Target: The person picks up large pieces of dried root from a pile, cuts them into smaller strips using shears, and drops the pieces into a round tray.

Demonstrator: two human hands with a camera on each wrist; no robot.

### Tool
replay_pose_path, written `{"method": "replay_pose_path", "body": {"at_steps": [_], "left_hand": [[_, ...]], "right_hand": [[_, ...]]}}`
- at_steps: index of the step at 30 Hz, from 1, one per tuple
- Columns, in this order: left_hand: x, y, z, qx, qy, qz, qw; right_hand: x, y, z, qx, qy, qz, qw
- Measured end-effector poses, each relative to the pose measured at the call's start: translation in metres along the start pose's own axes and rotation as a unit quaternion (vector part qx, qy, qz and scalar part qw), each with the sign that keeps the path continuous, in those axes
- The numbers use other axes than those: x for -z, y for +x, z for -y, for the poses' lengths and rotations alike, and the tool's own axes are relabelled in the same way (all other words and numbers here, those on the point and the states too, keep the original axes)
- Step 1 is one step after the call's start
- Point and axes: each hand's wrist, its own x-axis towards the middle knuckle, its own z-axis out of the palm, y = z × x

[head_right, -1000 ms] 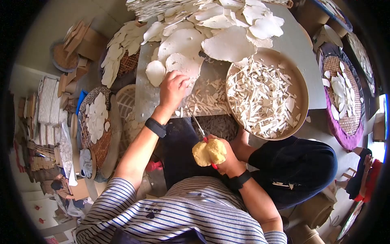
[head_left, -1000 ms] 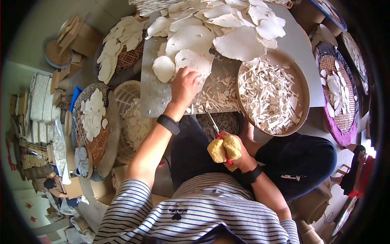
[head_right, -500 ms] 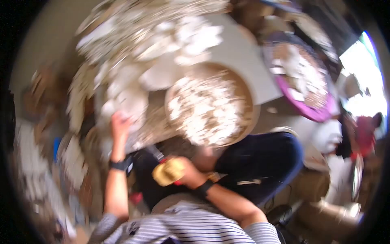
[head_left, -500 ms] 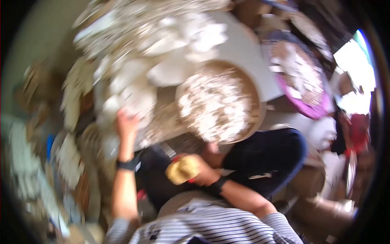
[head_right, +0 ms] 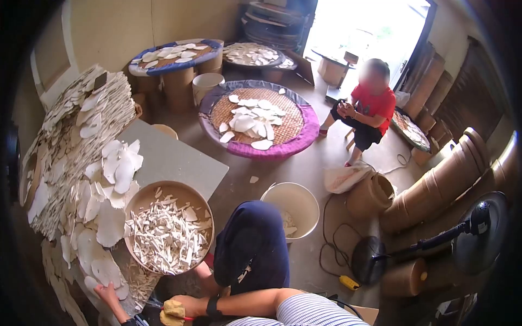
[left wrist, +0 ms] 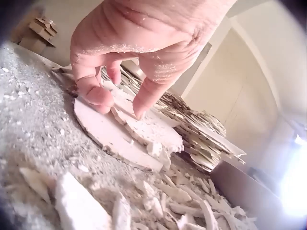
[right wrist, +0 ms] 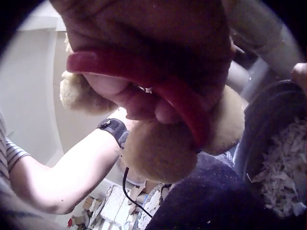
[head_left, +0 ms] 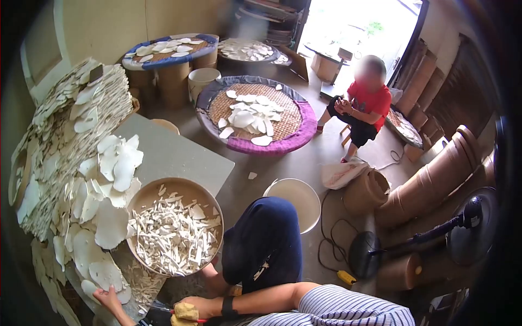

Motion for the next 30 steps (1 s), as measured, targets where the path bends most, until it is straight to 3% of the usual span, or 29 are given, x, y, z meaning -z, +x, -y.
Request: {"method": "replay_pose_path", "body": {"at_steps": [2, 3, 5, 6, 7, 8, 9, 10, 13, 16, 17, 20, 22, 23, 24, 25, 26, 27, 28, 30], "left_hand": [[-0.01, 0.023, 0.038, 0.021, -0.07, 0.012, 0.997], [-0.01, 0.029, 0.042, 0.044, -0.083, 0.033, 0.995], [-0.006, 0.033, 0.051, 0.084, -0.14, 0.075, 0.984], [-0.006, 0.027, 0.04, 0.079, -0.246, 0.072, 0.963], [-0.004, 0.007, 0.017, 0.072, -0.349, 0.07, 0.932], [0.001, -0.011, -0.003, 0.067, -0.445, 0.068, 0.89], [0.011, -0.022, -0.017, 0.051, -0.441, 0.113, 0.889], [0.021, -0.031, -0.031, 0.025, -0.401, 0.101, 0.91], [0.05, -0.054, -0.064, -0.052, -0.273, 0.062, 0.959], [0.07, -0.068, -0.082, -0.203, -0.01, -0.018, 0.979], [0.072, -0.069, -0.081, -0.218, -0.02, 0.014, 0.976], [0.035, -0.026, 0.002, -0.208, -0.106, 0.056, 0.971], [0.044, -0.051, -0.015, -0.193, -0.015, 0.069, 0.979], [0.051, -0.068, -0.037, -0.163, -0.025, 0.089, 0.982], [0.05, -0.064, -0.02, -0.126, -0.037, 0.107, 0.986], [0.041, -0.073, -0.02, -0.179, -0.024, -0.006, 0.984], [0.048, -0.074, -0.021, -0.109, -0.015, 0.077, 0.991], [0.052, -0.075, -0.017, -0.05, -0.08, 0.134, 0.986], [0.049, -0.072, 0.002, -0.041, -0.103, 0.138, 0.984], [0.048, -0.082, -0.007, -0.066, -0.196, 0.151, 0.967]], "right_hand": [[-0.004, 0.001, -0.006, 0.008, 0.007, 0.013, 1.0], [-0.007, 0.004, -0.014, -0.003, -0.059, 0.034, 0.998], [-0.004, -0.006, 0.006, -0.061, 0.192, 0.015, 0.979], [-0.002, -0.009, 0.013, -0.088, 0.315, 0.005, 0.945], [-0.005, -0.008, 0.007, -0.095, 0.385, 0.019, 0.918], [0.0, -0.007, 0.007, -0.081, 0.382, 0.056, 0.919], [0.006, -0.006, 0.01, -0.067, 0.378, 0.092, 0.919], [0.011, -0.006, 0.011, -0.054, 0.373, 0.127, 0.917], [0.012, -0.007, 0.015, -0.101, 0.326, 0.1, 0.934], [-0.003, -0.004, 0.0, -0.02, 0.228, -0.041, 0.973], [-0.01, 0.0, -0.01, -0.033, 0.249, -0.033, 0.967], [-0.015, 0.003, -0.035, -0.065, 0.293, -0.01, 0.954], [0.0, -0.004, -0.022, -0.078, 0.318, 0.027, 0.944], [0.006, -0.007, -0.013, -0.037, 0.314, 0.02, 0.948], [0.015, -0.008, -0.007, 0.0, 0.318, 0.018, 0.948], [0.024, -0.006, -0.003, -0.006, 0.289, 0.031, 0.957], [0.026, -0.01, 0.004, -0.005, 0.286, -0.006, 0.958], [0.026, -0.008, -0.008, -0.082, 0.384, 0.036, 0.919], [0.028, -0.007, 0.01, -0.064, 0.371, 0.003, 0.926], [0.029, -0.006, -0.01, -0.153, 0.296, 0.042, 0.942]]}}
